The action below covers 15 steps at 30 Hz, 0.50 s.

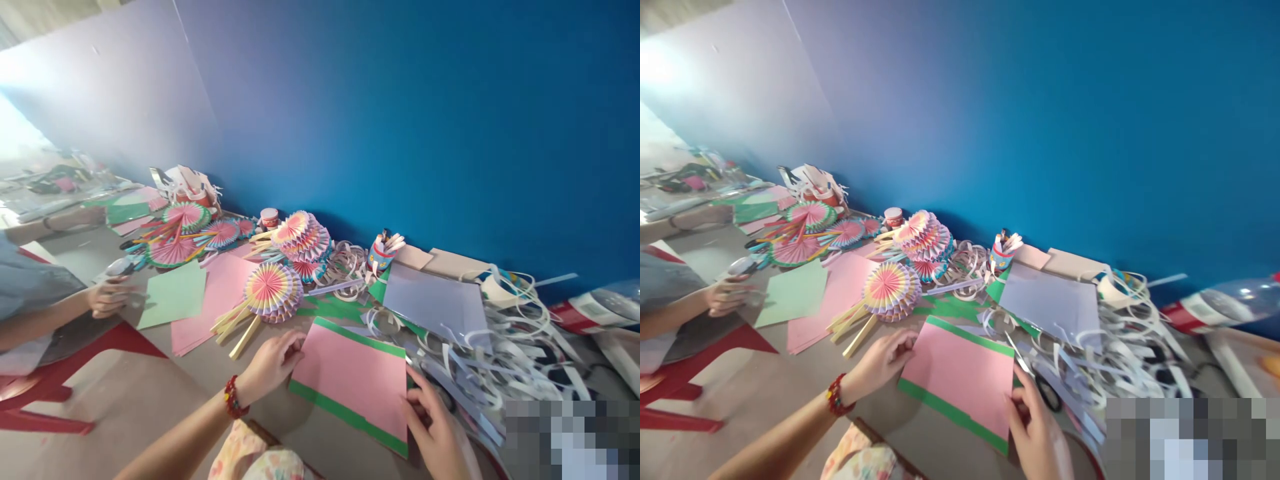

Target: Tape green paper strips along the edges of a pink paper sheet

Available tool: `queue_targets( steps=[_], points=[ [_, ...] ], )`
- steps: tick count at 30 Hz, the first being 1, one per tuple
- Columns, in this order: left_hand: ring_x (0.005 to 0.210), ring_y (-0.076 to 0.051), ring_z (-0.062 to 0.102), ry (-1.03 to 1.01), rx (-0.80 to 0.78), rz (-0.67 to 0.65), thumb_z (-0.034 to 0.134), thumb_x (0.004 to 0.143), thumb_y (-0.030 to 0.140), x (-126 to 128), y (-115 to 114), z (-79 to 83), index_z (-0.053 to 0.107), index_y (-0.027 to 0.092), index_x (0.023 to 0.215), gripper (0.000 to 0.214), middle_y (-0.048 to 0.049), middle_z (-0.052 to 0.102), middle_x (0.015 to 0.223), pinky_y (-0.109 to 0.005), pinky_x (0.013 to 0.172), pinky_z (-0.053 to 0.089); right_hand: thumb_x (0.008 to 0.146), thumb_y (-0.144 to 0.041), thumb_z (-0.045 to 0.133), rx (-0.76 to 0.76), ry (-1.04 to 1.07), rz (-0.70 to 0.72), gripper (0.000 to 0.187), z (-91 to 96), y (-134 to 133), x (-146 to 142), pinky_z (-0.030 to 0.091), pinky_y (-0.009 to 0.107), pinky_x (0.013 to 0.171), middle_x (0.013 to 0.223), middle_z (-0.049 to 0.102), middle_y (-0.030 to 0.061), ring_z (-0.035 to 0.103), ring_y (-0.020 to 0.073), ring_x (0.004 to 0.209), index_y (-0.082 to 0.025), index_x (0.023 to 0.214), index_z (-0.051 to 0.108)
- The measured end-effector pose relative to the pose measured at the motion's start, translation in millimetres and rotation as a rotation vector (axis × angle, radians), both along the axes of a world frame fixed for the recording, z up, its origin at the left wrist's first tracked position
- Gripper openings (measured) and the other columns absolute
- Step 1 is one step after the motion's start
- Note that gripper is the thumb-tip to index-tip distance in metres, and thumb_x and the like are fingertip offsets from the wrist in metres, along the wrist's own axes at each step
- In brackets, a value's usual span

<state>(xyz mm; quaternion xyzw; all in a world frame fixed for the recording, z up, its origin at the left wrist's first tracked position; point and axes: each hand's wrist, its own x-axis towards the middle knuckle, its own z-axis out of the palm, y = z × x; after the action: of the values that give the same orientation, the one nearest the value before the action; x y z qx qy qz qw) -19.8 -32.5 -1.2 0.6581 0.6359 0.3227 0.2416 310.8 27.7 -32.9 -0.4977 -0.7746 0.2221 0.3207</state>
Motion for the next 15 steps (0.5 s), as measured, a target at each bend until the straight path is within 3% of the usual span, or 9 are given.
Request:
queue_targets(
  steps=[5, 8, 12, 15],
  points=[
    [0.077, -0.016, 0.063, 0.018, 0.063, 0.021, 0.053, 0.094, 0.027, -9.2, -3.3, 5.1, 0.056, 0.023, 0.120, 0.026, -0.0034, 0.068, 0.098, -0.026, 0.071, 0.049, 0.094, -0.049, 0.046, 0.039, -0.040, -0.011, 0.043, -6.8, -0.7, 3.2, 0.054, 0.019, 0.058, 0.077, 0.071, -0.0004, 0.069, 0.0144, 0.062, -0.024, 0.129, 0.052],
    [0.085, -0.016, 0.065, 0.108, 0.144, 0.131, 0.048, 0.098, 0.031, -34.7, -3.5, 14.3, 0.059, 0.024, 0.117, 0.024, -0.0041, 0.068, 0.103, -0.026, 0.078, 0.052, 0.095, -0.052, 0.045, 0.034, -0.072, -0.012, 0.046, -10.1, -1.0, 3.4, 0.054, 0.020, 0.057, 0.078, 0.072, 0.0001, 0.069, 0.0151, 0.061, -0.024, 0.130, 0.051],
    [0.093, -0.018, 0.066, 0.316, 0.170, 0.437, 0.046, 0.096, 0.034, -109.7, 1.7, 36.0, 0.062, 0.019, 0.109, 0.025, -0.0068, 0.065, 0.115, -0.027, 0.084, 0.052, 0.095, -0.054, 0.043, 0.020, -0.101, -0.011, 0.048, -12.3, -1.0, 2.7, 0.054, 0.021, 0.057, 0.079, 0.072, 0.0012, 0.069, 0.0159, 0.062, -0.025, 0.132, 0.051],
    [0.123, -0.030, 0.051, 0.390, 0.132, 0.668, 0.046, 0.095, 0.033, -180.9, 1.7, 55.9, 0.054, 0.009, 0.121, 0.037, -0.0168, 0.052, 0.136, -0.043, 0.102, 0.042, 0.096, -0.051, 0.043, 0.041, -0.110, 0.002, 0.046, -14.3, -1.5, 5.0, 0.053, 0.021, 0.056, 0.079, 0.072, 0.0016, 0.069, 0.0158, 0.061, -0.025, 0.133, 0.051]
  ],
)
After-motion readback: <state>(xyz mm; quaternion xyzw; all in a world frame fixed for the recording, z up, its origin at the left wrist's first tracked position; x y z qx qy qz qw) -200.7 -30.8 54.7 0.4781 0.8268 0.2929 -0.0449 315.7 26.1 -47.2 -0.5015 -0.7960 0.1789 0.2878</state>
